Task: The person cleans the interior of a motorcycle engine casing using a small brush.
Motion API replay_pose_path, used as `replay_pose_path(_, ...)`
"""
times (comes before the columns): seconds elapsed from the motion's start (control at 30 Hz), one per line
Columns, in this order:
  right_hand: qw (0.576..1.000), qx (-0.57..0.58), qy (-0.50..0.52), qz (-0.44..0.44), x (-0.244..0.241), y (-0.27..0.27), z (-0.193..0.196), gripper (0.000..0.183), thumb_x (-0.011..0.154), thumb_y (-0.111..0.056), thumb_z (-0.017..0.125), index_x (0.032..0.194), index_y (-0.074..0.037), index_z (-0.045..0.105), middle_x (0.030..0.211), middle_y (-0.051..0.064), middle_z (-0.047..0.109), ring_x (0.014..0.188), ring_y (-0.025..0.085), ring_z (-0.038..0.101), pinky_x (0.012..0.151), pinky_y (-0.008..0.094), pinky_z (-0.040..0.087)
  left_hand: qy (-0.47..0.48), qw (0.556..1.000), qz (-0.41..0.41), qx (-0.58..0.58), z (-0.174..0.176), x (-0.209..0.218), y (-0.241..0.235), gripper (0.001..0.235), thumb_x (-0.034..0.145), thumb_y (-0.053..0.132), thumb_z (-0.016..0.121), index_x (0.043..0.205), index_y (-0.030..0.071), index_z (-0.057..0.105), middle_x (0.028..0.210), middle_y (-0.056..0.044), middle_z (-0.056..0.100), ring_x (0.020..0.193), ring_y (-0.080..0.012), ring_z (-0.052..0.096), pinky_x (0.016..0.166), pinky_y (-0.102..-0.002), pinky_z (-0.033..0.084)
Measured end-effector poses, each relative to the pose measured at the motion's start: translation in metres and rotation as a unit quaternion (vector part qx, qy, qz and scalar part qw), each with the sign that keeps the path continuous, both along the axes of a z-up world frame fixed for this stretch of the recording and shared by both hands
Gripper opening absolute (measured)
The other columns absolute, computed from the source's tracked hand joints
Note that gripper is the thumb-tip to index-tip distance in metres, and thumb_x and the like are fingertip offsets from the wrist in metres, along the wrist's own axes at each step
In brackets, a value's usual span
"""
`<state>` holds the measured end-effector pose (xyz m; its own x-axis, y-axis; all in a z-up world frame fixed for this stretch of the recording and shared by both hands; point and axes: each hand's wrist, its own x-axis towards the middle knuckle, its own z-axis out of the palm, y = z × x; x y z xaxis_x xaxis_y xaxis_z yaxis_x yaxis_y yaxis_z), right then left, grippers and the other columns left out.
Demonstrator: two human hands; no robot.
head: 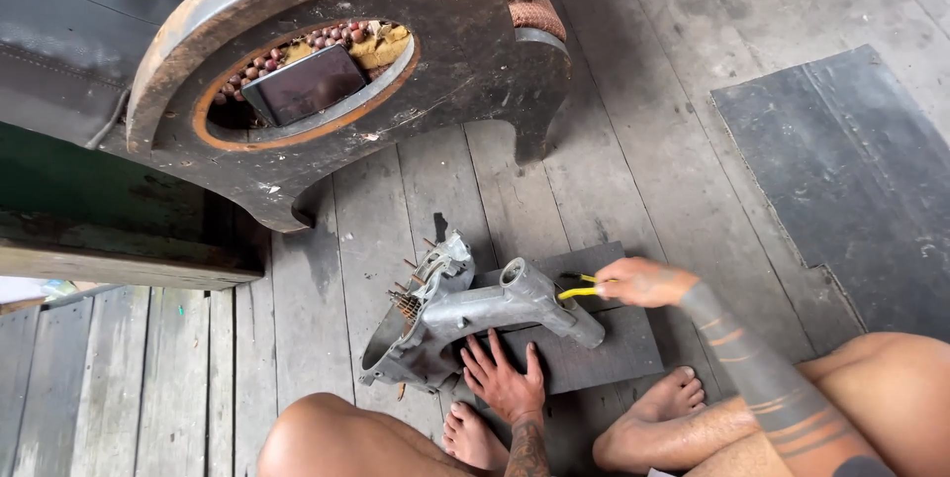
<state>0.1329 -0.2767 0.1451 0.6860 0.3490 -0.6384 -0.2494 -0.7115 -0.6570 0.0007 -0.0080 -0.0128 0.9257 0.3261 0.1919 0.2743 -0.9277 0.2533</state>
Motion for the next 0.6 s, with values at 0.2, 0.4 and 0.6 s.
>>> replay_pose_path(0.2,0.997,0.022,-0.062,0.046,-0.005,0.014,0.0,0.03,0.093,-0.032,0.056,0.083,-0.009,0.071,0.065,0.001,0.063,0.056,0.015,0.052,0.057,0.032,0.046,-0.012,1.0,0.002,-0.006,0.003,0.0,-0.002,0.085,0.078,0.065,0.062,0.149,0.021,0.047,0.164,-0.012,0.032,0.149,-0.0363,0.031,0.118,-0.051,0.025)
replay_pose_path(0.4,0.994,-0.059,-0.084,-0.027,-0.016,0.062,0.033,0.028,0.089,-0.036,0.059,0.099,-0.015,0.076,0.074,-0.002,0.073,0.063,0.015,0.06,0.063,0.031,0.047,-0.022,1.0,0.0,0.001,0.005,0.001,-0.002,0.086,0.079,0.065,0.061,0.151,0.021,0.045,0.165,-0.013,0.031,0.148,-0.0356,0.032,0.117,-0.05,0.026)
replay_pose_path(0.6,0.992,-0.123,-0.027,0.024,-0.007,0.003,0.034,0.032,0.09,-0.039,0.059,0.102,-0.017,0.08,0.074,-0.003,0.071,0.066,0.013,0.059,0.066,0.029,0.05,0.006,1.0,0.001,0.013,-0.002,0.0,-0.001,0.088,0.08,0.068,0.057,0.154,0.024,0.041,0.166,-0.013,0.028,0.15,-0.0352,0.028,0.117,-0.049,0.023)
